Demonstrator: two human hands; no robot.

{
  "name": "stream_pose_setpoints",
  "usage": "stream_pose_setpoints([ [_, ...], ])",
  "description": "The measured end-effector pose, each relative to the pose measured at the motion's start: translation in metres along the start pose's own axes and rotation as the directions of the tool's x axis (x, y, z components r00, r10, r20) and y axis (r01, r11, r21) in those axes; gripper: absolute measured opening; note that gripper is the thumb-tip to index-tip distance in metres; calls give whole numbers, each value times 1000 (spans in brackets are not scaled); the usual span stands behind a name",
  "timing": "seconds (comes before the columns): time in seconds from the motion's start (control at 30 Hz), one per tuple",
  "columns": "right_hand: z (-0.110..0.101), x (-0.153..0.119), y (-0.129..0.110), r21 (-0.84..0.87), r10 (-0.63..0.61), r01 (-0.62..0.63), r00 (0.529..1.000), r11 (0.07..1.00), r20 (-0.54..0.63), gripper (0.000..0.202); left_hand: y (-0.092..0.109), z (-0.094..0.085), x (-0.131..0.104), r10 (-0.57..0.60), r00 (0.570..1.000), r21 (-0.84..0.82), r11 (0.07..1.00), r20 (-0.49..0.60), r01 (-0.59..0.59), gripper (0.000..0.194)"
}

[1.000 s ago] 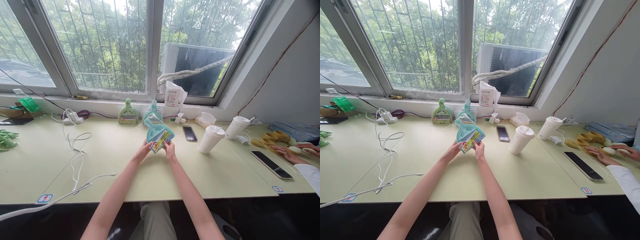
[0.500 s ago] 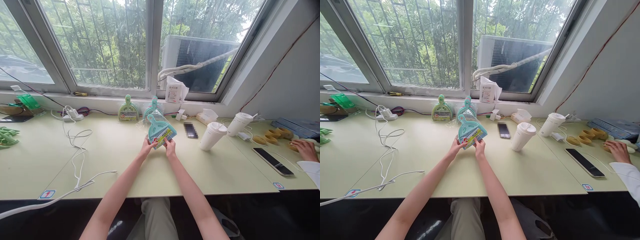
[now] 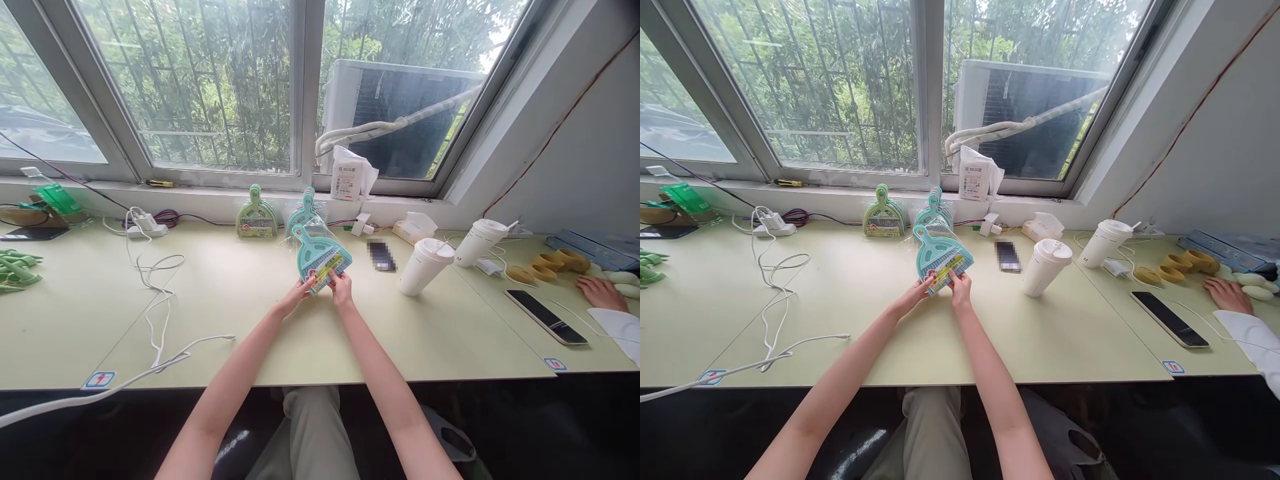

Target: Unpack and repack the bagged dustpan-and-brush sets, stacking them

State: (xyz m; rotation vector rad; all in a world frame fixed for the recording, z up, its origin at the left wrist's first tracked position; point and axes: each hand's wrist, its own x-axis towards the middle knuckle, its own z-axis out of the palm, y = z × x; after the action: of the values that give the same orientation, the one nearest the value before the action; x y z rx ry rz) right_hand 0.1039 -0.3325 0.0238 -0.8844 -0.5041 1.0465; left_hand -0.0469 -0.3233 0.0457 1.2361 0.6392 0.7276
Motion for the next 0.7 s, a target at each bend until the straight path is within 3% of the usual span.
stream_pose_setpoints([
  [0.07,0,0,1,7,1,-1,1000,1000,-11,34,-5,4,3,46,999,-2,999,-24,-47,60],
  [0.13,0,0,2,18,7,-6,1000,1000,-24,34,-8,6,7,153,982,-9,988,-116,-155,65],
  [0.23,2,-1,5,39,17,-15,999,999,-31,35,-12,7,13,288,916,17,955,-280,-295,67],
  [0.37,7,-4,6,44,25,-25,1000,999,-6,34,-17,6,17,336,861,63,939,-383,-338,55],
  [0.5,9,-6,6,45,33,-32,999,998,-14,32,-21,6,19,382,829,99,921,-407,-376,48],
  [0.7,5,-3,4,46,22,-23,1000,999,15,32,-24,8,19,405,837,161,914,-368,-372,48],
])
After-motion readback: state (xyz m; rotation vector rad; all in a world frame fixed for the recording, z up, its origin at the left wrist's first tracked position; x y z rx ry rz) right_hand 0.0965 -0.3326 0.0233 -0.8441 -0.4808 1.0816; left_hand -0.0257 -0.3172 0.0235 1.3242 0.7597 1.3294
